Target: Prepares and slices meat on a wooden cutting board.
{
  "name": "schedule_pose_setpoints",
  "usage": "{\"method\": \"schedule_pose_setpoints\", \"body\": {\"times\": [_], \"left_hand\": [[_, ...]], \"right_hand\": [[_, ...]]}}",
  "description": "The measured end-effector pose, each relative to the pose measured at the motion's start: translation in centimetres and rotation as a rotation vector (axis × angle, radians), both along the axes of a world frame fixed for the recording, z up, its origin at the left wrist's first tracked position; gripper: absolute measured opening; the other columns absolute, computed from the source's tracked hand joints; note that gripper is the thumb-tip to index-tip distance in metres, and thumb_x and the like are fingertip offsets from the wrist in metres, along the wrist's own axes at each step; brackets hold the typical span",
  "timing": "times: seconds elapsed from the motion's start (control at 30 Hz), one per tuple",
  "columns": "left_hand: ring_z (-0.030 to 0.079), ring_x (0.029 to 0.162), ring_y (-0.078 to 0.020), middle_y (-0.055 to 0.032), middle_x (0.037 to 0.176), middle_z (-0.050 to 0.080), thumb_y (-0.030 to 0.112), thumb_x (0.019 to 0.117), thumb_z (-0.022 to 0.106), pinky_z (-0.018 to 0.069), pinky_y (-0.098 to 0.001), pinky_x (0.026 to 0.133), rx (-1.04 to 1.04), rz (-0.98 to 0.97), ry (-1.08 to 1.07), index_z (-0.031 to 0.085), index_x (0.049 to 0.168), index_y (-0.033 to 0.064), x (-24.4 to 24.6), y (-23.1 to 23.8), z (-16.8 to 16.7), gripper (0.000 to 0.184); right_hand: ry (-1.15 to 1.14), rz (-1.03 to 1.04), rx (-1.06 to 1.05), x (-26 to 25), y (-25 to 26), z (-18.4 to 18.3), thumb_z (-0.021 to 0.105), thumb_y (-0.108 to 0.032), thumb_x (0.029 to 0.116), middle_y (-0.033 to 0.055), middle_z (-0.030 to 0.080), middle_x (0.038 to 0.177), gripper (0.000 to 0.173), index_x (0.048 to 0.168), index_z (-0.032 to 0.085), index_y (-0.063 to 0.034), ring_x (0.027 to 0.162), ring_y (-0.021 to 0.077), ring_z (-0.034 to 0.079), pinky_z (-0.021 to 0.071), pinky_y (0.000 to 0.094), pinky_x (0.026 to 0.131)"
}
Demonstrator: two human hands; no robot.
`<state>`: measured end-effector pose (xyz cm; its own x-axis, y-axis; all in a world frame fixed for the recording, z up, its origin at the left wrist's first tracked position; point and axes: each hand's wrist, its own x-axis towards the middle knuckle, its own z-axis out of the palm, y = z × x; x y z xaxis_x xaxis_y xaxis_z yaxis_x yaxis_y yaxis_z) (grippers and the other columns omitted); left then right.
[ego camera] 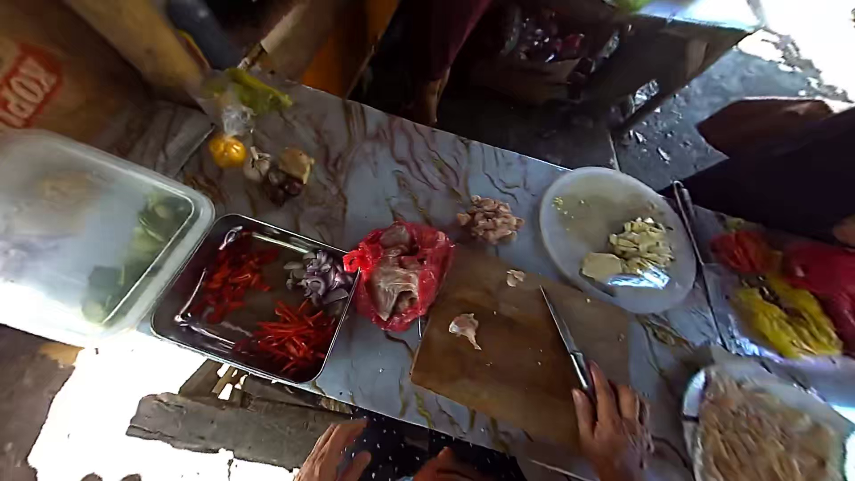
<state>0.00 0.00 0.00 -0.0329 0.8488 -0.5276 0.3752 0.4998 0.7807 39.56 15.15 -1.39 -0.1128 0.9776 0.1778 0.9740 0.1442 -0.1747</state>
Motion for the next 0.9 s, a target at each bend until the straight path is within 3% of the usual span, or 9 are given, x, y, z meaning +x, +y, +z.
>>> {"method": "schedule_pose_setpoints", "body": {"times": [0.1, 0.23, 0.3, 0.37, 0.5, 0.6, 0.7, 0.8, 0.9], "left_hand": [[0.066, 0.118, -0.0346, -0.0195, 0.13, 0.067, 0.018, 0.091, 0.071, 0.0554, -0.0473, 0.097, 0.489, -0.056, 0.255, 0.066, 0.13, -0.0006, 1.7, 6.9, 4.5, 0.043], [0.045, 0.138, -0.05, -0.0262, 0.148, 0.051, 0.052, 0.0959, 0.06, 0.0349, -0.0652, 0.109, 0.967, -0.041, 0.823, 0.058, 0.141, 0.0258, 3.6, 15.7, 1.4, 0.052], [0.045, 0.137, -0.0566, -0.0289, 0.149, 0.05, 0.053, 0.0976, 0.058, 0.0295, -0.0773, 0.107, 0.99, -0.082, 0.885, 0.059, 0.142, 0.0267, 3.7, 19.2, -0.8, 0.051], [0.044, 0.136, -0.0592, -0.0294, 0.15, 0.049, 0.038, 0.0978, 0.062, 0.0277, -0.0809, 0.106, 0.889, -0.116, 0.863, 0.063, 0.141, 0.022, 3.6, 21.4, -2.6, 0.047], [0.038, 0.138, -0.0637, -0.0329, 0.152, 0.045, 0.035, 0.0985, 0.059, 0.0216, -0.0832, 0.107, 0.851, -0.099, 0.858, 0.062, 0.143, 0.0173, 4.1, 21.8, -2.6, 0.048], [0.06, 0.119, -0.0532, -0.0278, 0.132, 0.063, 0.038, 0.0917, 0.066, 0.0443, -0.0696, 0.094, 0.906, -0.227, 0.772, 0.067, 0.134, 0.0142, 6.7, 19.9, 0.1, 0.049], [0.063, 0.114, -0.0509, -0.0292, 0.125, 0.064, 0.016, 0.0845, 0.078, 0.052, -0.0604, 0.093, 0.739, -0.431, 0.482, 0.067, 0.133, 0.0032, 8.5, 19.1, 0.6, 0.051], [0.065, 0.111, -0.0479, -0.0311, 0.115, 0.067, 0.001, 0.0906, 0.067, 0.0523, -0.0527, 0.098, 0.667, -0.416, 0.326, 0.07, 0.118, -0.0067, 8.6, 20.3, -0.2, 0.028], [0.068, 0.105, -0.0353, -0.0249, 0.109, 0.068, 0.0, 0.0906, 0.064, 0.0543, -0.0395, 0.096, 0.741, -0.405, 0.159, 0.072, 0.109, -0.0063, 8.9, 20.4, -0.5, 0.021]], "right_hand": [[0.048, -0.029, 0.006, -0.2, 0.0, -0.3, 0.044, -0.037, 0.1021, 0.0417, 0.059, 0.119, 0.059, 0.138, 0.057, 0.0081, 0.105, 0.0658, 0.057, 0.0451, 0.0746, 0.086], [0.028, -0.013, 0.126, 0.0, 0.1, -1.2, 0.04, -0.043, 0.1031, 0.0381, 0.063, 0.109, 0.061, 0.131, 0.064, 0.0056, 0.094, 0.0588, 0.063, 0.05, 0.066, 0.077], [0.032, -0.014, 0.144, 0.0, 0.2, -1.4, 0.04, -0.043, 0.1034, 0.0365, 0.064, 0.108, 0.06, 0.131, 0.065, 0.0038, 0.092, 0.0571, 0.063, 0.0504, 0.0646, 0.076], [0.036, -0.019, 0.161, 0.0, 0.3, -1.6, 0.041, -0.043, 0.1024, 0.035, 0.065, 0.106, 0.059, 0.132, 0.065, 0.0016, 0.09, 0.056, 0.064, 0.0508, 0.0639, 0.072], [0.05, -0.023, 0.178, -0.4, 0.5, -1.9, 0.045, -0.037, 0.1028, 0.0315, 0.066, 0.102, 0.051, 0.129, 0.068, -0.0011, 0.086, 0.0525, 0.065, 0.0519, 0.0604, 0.068], [0.07, -0.081, 0.091, -1.5, 0.7, -1.1, 0.049, -0.021, 0.1001, 0.0333, 0.066, 0.106, 0.041, 0.123, 0.068, 0.006, 0.094, 0.0546, 0.066, 0.0535, 0.0633, 0.077], [0.221, -0.21, -0.07, -4.2, -0.1, 1.3, 0.053, -0.011, 0.0989, 0.0363, 0.064, 0.111, 0.034, 0.119, 0.064, 0.0132, 0.098, 0.0543, 0.066, 0.0547, 0.0623, 0.079], [0.524, -0.311, -0.231, -7.2, -2.3, 4.0, 0.049, -0.006, 0.1014, 0.0315, 0.067, 0.104, 0.032, 0.122, 0.06, 0.0153, 0.085, 0.0423, 0.07, 0.0569, 0.0544, 0.074], [0.909, -0.439, -0.401, -10.0, -4.8, 5.4, 0.036, -0.012, 0.1055, 0.0121, 0.066, 0.089, 0.039, 0.13, 0.054, 0.0116, 0.059, 0.0103, 0.057, 0.0494, 0.0267, 0.055]]}}
